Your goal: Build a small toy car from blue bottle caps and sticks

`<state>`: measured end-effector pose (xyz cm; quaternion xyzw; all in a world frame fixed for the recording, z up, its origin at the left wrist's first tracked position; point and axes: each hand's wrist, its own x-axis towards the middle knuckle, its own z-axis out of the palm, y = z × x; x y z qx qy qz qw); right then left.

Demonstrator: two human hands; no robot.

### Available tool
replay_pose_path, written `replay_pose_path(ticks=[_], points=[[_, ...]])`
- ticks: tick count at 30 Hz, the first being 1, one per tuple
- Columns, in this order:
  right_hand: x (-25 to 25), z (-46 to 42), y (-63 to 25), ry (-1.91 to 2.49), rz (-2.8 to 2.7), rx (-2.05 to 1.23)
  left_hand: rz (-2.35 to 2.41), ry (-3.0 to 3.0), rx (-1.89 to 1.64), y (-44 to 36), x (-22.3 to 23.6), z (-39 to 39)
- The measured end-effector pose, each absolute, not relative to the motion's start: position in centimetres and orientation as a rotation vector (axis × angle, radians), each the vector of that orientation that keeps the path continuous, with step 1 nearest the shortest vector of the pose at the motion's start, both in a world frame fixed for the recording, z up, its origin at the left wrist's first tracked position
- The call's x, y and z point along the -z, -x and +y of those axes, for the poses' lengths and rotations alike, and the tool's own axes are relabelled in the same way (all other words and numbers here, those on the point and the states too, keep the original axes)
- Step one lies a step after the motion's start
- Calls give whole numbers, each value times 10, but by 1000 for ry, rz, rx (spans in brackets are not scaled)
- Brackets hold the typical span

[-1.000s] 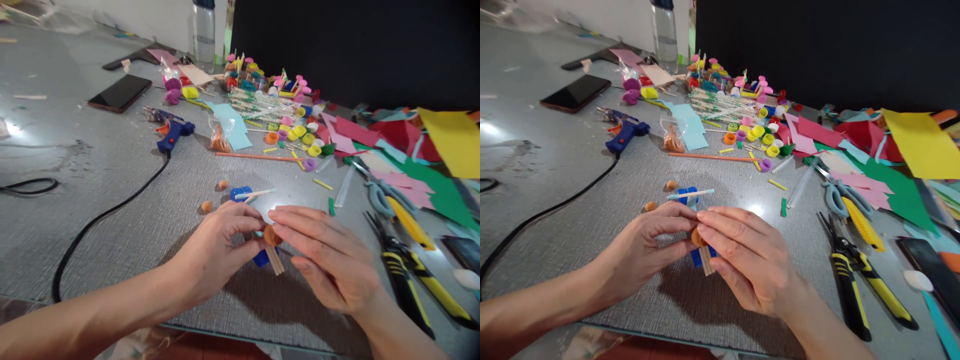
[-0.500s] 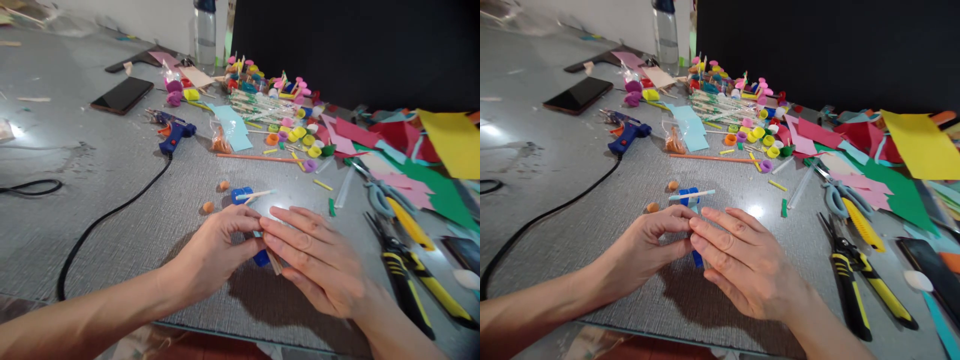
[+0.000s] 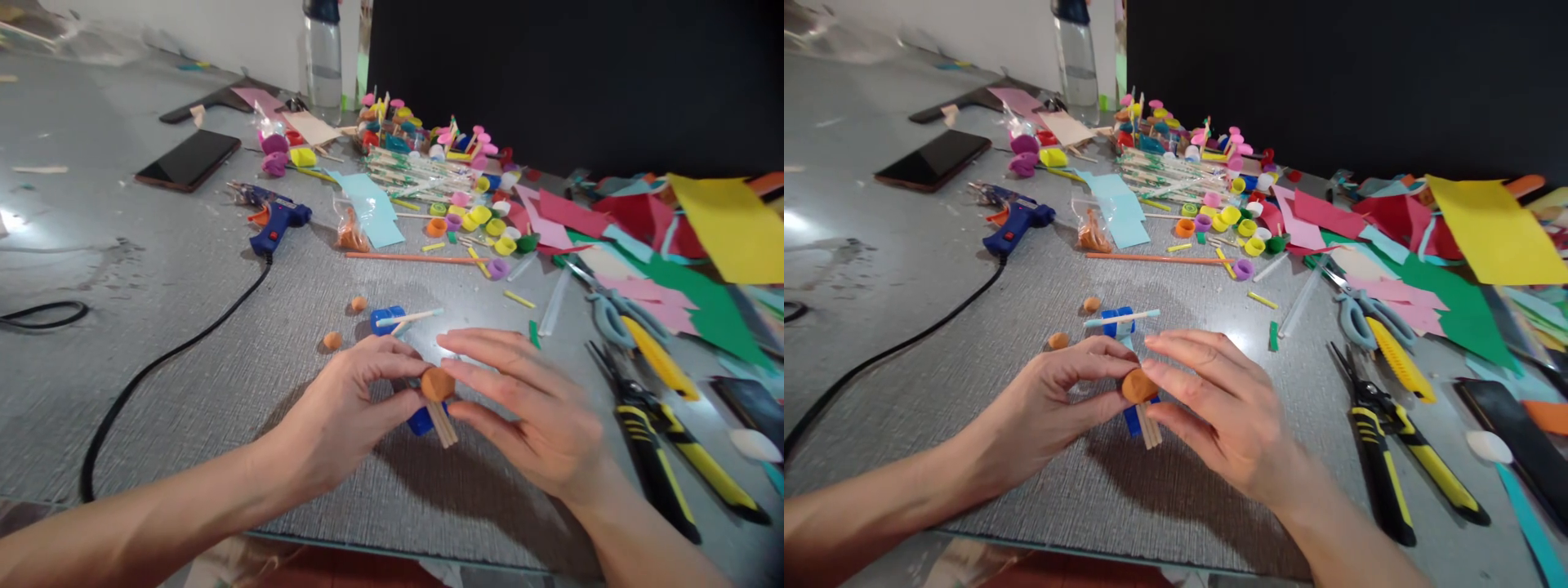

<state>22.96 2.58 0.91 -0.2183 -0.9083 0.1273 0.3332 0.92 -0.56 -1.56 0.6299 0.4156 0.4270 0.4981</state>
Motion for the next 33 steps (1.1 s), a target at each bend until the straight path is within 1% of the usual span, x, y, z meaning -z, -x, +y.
replay_pose_path(ticks=[9, 21, 29, 33], points=[[-11, 25, -225, 569, -2392, -213, 984, -1539, -1039, -10, 16, -5], [-12, 21, -223, 497, -2431, -214, 1021, -1537, -1040, -10, 16, -4], [-11, 20, -227, 575, -2471, -214, 1028, -1512, -1035, -10, 12, -5], [-11, 21, -225, 525, -2416, -230, 1019, -1488, -1051, -11, 12, -3]])
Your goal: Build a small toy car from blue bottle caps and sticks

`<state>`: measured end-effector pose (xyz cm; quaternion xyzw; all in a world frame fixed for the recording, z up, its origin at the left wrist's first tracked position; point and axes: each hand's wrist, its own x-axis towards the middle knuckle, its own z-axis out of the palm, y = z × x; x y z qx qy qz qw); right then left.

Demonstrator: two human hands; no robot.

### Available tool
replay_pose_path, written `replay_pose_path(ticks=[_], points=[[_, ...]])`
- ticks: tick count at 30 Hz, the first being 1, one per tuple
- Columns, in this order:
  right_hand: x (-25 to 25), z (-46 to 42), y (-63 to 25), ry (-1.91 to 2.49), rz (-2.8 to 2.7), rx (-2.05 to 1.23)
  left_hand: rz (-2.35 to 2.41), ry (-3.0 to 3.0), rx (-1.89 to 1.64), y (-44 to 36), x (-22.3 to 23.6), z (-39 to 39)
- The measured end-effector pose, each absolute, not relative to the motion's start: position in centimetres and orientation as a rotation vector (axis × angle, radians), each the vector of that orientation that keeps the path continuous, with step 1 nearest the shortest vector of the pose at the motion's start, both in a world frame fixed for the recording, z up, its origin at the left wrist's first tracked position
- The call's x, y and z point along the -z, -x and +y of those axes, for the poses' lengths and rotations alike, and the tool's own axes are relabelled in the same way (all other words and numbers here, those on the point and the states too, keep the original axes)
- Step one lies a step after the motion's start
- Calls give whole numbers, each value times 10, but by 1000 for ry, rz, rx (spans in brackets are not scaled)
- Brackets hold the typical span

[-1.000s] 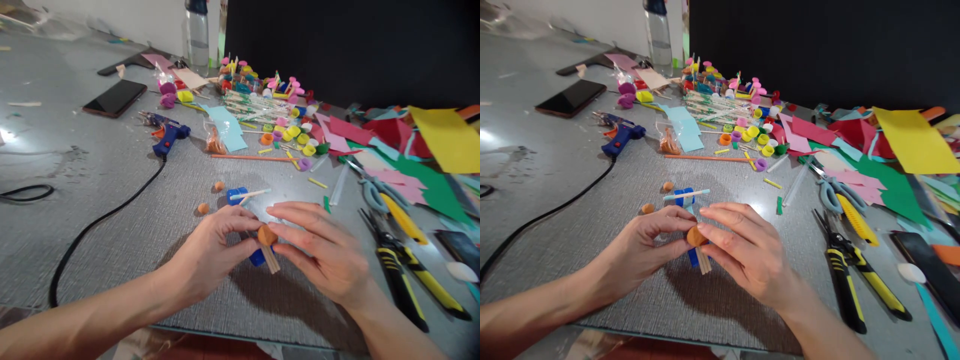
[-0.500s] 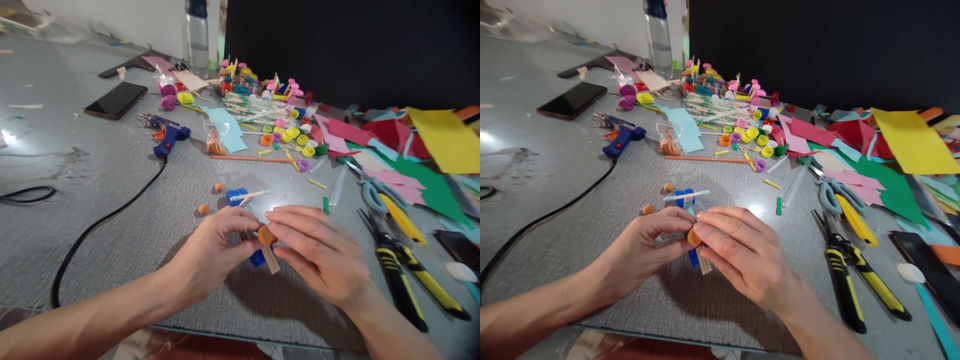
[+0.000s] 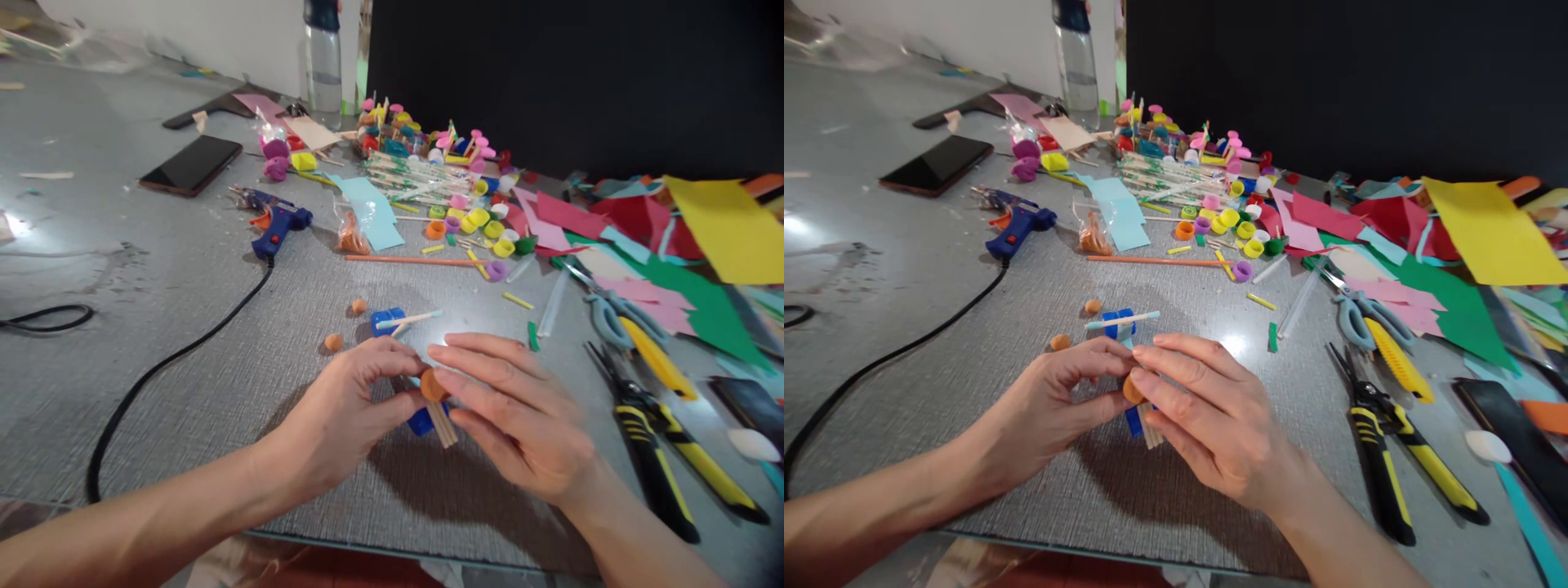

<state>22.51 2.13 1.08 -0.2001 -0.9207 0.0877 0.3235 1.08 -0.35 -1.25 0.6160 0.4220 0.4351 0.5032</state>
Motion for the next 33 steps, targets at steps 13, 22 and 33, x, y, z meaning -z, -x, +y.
replay_pose_path(ticks=[13, 22, 33], points=[[-8, 23, -226, 532, -2360, -254, 1055, -1459, -1020, -8, 5, -6], [-10, 20, -227, 868, -2158, -484, 1090, -1495, -1003, -6, 0, -4], [-7, 21, -226, 840, -2233, -568, 1117, -1542, -1018, -6, 2, -5]])
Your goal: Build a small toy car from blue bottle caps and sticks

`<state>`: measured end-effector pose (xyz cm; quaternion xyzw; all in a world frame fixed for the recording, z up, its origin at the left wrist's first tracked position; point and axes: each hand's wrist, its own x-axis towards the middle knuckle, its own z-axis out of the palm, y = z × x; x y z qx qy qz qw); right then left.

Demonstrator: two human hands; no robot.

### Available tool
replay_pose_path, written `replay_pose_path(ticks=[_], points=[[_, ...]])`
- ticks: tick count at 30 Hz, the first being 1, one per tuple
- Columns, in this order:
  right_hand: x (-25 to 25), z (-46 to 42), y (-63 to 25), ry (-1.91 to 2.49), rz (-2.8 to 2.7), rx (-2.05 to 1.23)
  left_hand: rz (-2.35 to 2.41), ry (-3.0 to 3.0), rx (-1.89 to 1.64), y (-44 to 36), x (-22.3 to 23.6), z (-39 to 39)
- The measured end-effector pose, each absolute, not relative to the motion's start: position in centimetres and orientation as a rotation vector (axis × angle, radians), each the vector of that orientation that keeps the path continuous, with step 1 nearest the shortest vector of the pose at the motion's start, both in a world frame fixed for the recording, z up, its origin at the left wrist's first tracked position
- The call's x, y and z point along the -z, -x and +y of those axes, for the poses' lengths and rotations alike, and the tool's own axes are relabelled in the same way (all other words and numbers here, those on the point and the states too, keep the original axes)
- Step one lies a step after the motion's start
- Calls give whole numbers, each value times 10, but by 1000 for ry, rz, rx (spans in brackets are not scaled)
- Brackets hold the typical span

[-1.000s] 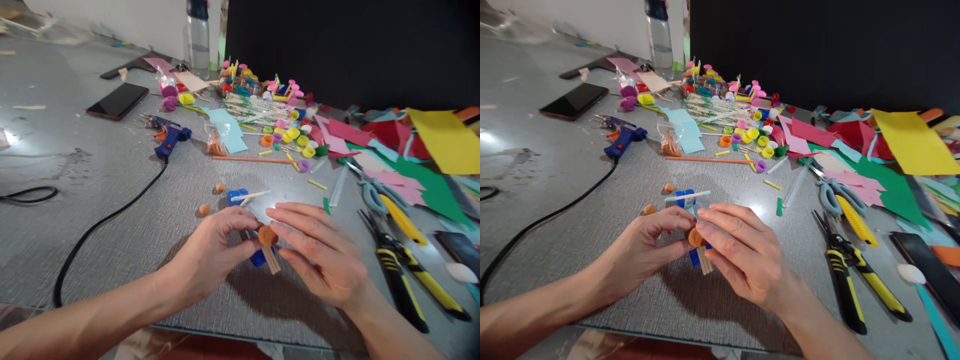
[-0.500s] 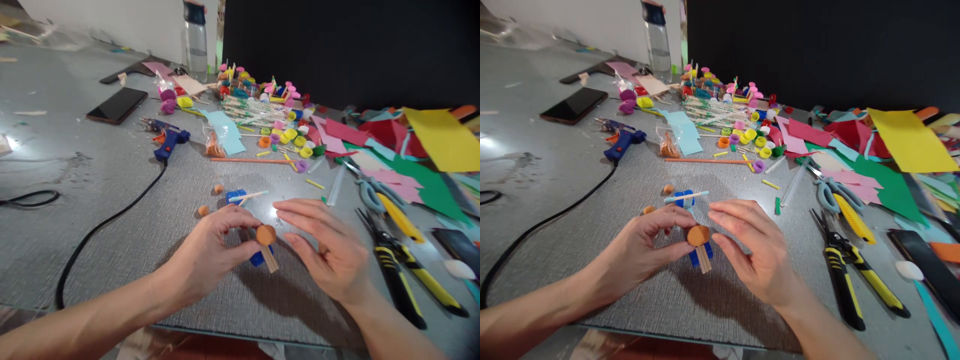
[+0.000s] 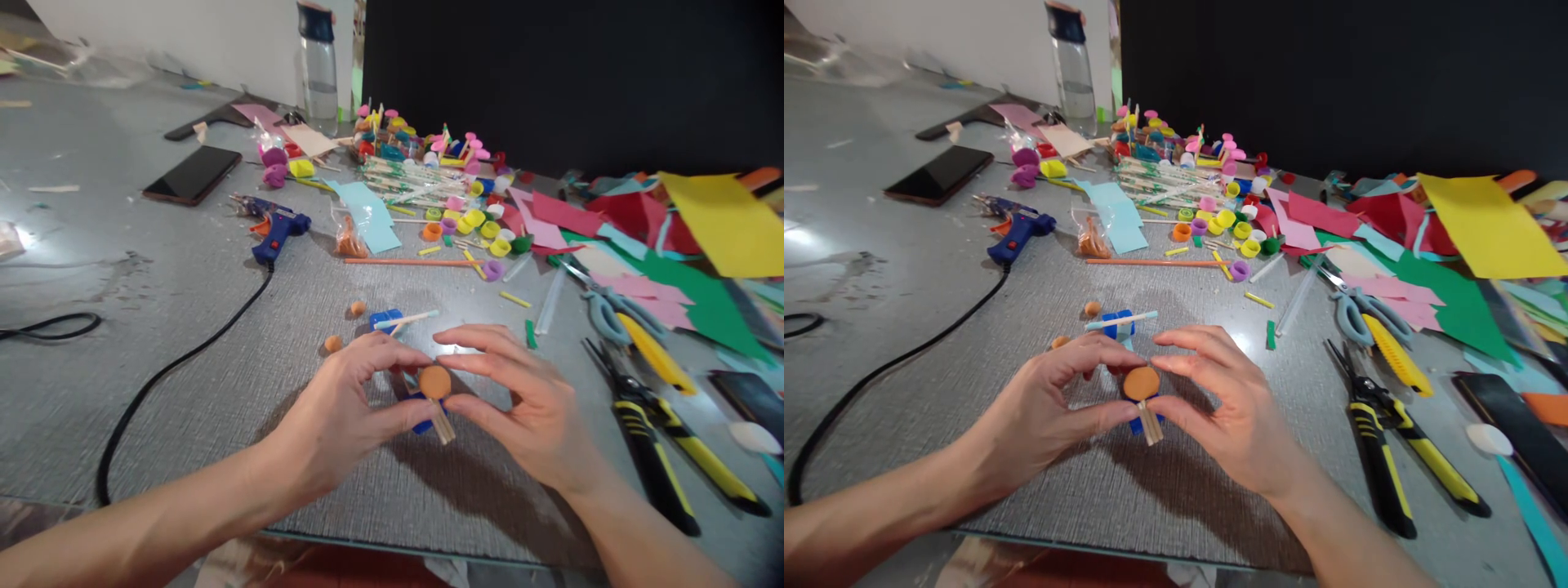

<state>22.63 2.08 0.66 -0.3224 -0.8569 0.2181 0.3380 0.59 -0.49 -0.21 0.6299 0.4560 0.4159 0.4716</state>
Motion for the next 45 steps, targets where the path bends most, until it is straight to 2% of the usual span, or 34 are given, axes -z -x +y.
replay_pose_path(ticks=[20, 45], points=[[-8, 21, -224, 786, -2237, -541, 1113, -1284, -967, -5, -1, -9], [-11, 19, -226, 773, -2276, -536, 1171, -1422, -1034, -5, -2, -14]])
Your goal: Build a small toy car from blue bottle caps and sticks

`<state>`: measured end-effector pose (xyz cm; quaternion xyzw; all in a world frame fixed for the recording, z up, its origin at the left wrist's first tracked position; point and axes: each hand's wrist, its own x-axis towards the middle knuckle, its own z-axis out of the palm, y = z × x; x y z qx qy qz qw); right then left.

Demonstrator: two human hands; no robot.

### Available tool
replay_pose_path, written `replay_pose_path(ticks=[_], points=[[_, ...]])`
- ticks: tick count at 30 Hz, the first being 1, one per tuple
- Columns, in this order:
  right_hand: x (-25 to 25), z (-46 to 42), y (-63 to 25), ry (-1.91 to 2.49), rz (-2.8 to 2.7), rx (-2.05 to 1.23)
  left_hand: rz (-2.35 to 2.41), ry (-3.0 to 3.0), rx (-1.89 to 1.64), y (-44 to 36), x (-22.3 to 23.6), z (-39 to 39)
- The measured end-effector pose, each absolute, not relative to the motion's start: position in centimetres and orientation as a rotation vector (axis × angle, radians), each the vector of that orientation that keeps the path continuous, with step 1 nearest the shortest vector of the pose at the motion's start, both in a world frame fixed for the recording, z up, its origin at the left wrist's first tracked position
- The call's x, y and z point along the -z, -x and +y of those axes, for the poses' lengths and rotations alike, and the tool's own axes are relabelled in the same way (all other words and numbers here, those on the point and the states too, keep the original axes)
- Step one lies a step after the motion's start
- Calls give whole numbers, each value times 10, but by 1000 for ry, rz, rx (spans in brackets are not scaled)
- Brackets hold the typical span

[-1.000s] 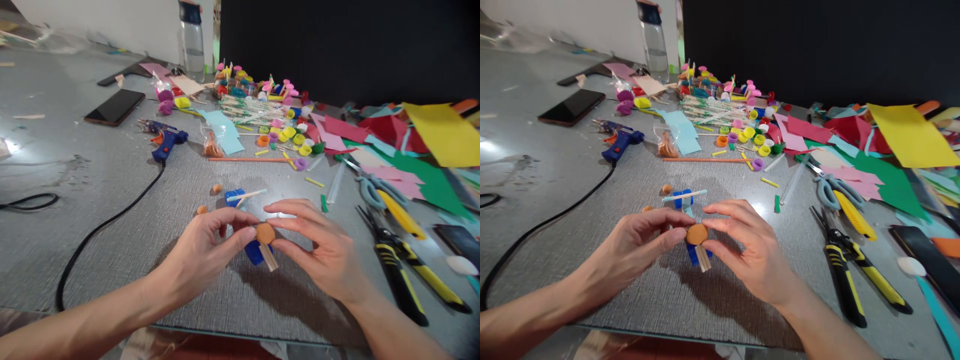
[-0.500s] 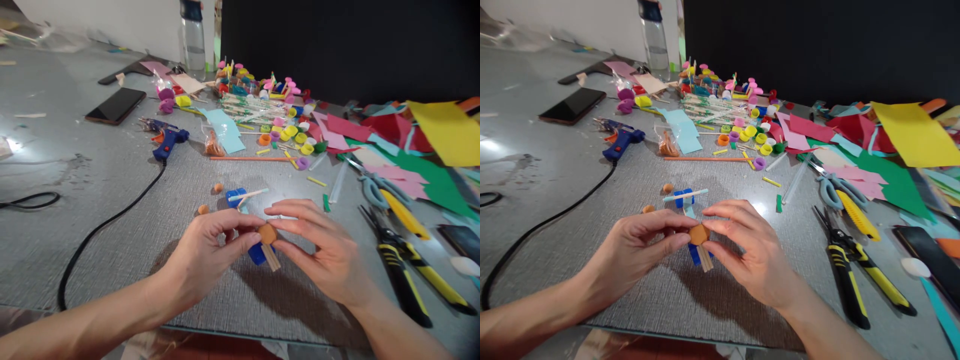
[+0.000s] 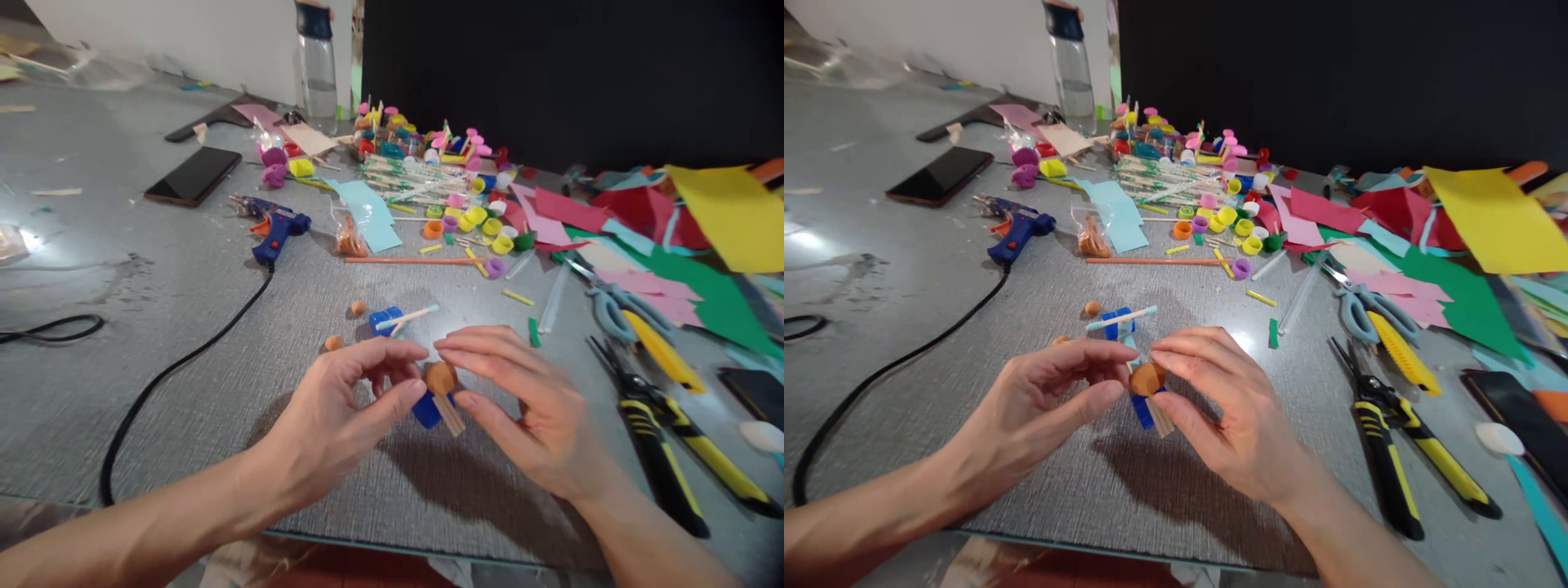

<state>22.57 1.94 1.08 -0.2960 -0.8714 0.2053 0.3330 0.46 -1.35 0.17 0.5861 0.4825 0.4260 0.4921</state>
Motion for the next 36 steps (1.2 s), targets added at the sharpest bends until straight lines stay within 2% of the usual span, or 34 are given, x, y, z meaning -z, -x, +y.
replay_pose_path(ticks=[22, 27, 36], points=[[-11, 14, -217, 820, -2154, -644, 1064, -1390, -984, -9, 0, -9], [-8, 12, -219, 870, -2044, -750, 1096, -1558, -908, -11, 3, -8], [-12, 6, -218, 849, -1733, -846, 1147, -1841, -1012, -17, 18, 2]])
